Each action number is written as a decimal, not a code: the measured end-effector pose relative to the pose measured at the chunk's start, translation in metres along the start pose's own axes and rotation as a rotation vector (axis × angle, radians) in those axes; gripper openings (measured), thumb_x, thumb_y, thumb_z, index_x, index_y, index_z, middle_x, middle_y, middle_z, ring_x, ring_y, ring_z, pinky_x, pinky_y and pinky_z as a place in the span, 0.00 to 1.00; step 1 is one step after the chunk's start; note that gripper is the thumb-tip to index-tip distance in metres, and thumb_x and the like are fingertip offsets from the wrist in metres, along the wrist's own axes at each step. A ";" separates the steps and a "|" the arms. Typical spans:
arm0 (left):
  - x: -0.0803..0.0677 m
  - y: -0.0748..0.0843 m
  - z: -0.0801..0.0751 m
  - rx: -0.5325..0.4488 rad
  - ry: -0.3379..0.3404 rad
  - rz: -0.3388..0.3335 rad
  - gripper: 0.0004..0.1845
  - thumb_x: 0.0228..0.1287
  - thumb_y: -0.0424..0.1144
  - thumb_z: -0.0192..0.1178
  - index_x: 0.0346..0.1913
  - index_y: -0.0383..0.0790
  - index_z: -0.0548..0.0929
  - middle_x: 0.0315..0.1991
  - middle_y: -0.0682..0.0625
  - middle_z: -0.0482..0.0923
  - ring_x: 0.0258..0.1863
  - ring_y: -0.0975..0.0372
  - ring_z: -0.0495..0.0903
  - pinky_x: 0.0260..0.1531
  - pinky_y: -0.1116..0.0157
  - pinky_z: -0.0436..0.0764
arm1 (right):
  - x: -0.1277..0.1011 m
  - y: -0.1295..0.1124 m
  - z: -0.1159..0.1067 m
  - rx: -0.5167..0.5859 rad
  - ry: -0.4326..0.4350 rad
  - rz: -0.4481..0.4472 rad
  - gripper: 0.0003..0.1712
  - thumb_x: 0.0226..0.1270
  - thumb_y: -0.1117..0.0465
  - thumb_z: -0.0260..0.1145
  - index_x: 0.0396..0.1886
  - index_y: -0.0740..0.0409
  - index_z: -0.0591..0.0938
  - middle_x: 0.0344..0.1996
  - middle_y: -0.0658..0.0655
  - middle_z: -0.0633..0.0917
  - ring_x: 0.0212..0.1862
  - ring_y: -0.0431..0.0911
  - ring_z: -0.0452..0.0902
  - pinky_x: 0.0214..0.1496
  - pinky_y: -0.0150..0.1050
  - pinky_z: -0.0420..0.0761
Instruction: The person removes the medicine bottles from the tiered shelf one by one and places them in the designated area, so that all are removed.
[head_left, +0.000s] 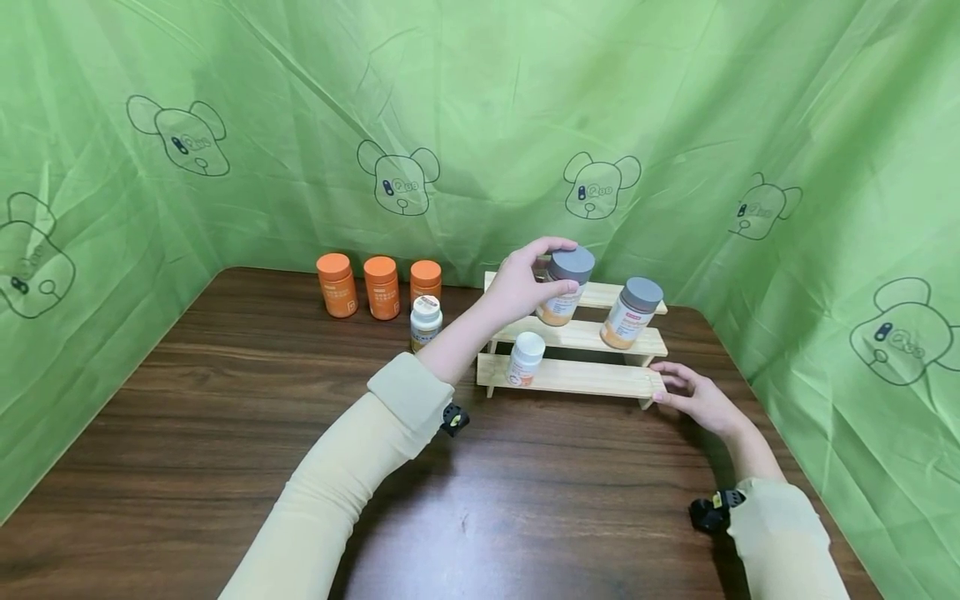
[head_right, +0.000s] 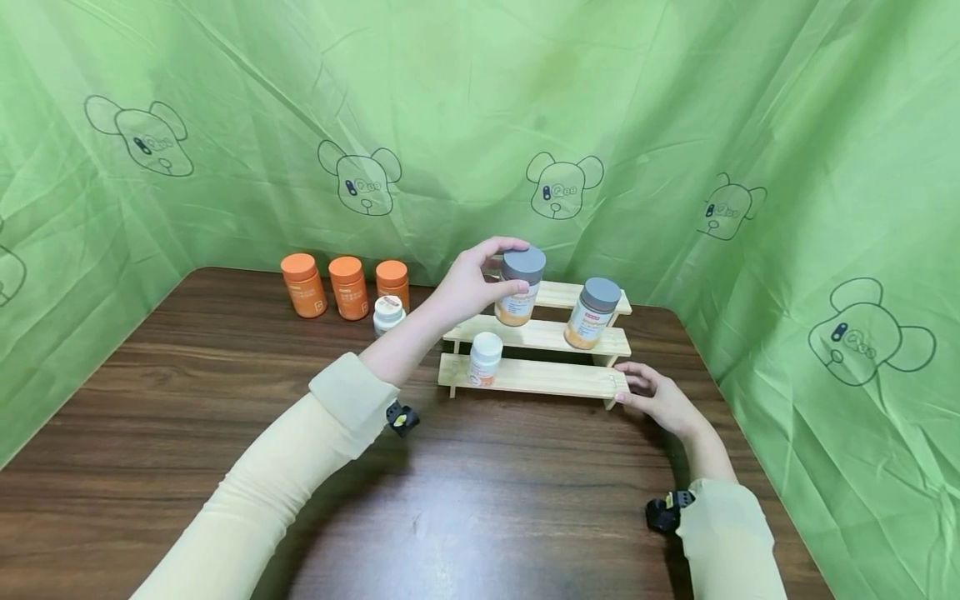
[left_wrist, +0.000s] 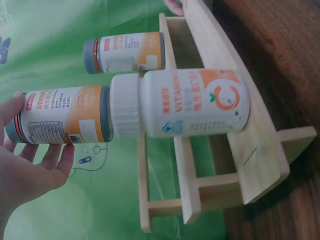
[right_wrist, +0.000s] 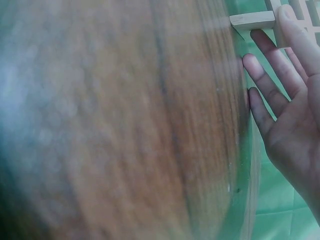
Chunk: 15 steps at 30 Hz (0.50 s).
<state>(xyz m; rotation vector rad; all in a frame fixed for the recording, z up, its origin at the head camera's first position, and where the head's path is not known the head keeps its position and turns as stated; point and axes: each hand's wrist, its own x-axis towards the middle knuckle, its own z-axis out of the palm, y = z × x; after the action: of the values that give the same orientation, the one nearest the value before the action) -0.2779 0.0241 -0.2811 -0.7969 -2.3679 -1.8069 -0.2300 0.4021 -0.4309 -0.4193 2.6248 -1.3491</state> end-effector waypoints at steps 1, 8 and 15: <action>0.000 0.001 -0.002 0.005 0.002 -0.001 0.27 0.55 0.41 0.69 0.59 0.54 0.75 0.56 0.54 0.75 0.52 0.60 0.76 0.45 0.66 0.79 | 0.000 0.000 0.000 0.001 -0.002 0.000 0.30 0.64 0.62 0.65 0.63 0.65 0.66 0.47 0.49 0.84 0.47 0.28 0.76 0.48 0.21 0.71; -0.007 0.011 -0.014 0.006 0.013 -0.002 0.26 0.54 0.41 0.70 0.58 0.54 0.76 0.55 0.55 0.76 0.53 0.59 0.76 0.46 0.63 0.79 | 0.000 -0.001 0.000 0.010 -0.007 0.000 0.31 0.64 0.62 0.65 0.64 0.65 0.66 0.48 0.51 0.84 0.47 0.28 0.76 0.48 0.21 0.72; -0.013 0.019 -0.024 0.024 0.000 0.024 0.26 0.54 0.42 0.70 0.57 0.54 0.76 0.53 0.55 0.77 0.52 0.61 0.77 0.45 0.67 0.79 | 0.000 0.000 0.000 0.006 -0.006 0.003 0.31 0.64 0.62 0.65 0.64 0.65 0.66 0.48 0.52 0.84 0.47 0.28 0.76 0.48 0.21 0.71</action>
<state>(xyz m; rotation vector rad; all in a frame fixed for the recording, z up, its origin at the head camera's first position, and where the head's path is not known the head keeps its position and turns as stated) -0.2643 0.0011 -0.2616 -0.8186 -2.3652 -1.7655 -0.2297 0.4022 -0.4311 -0.4178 2.6156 -1.3522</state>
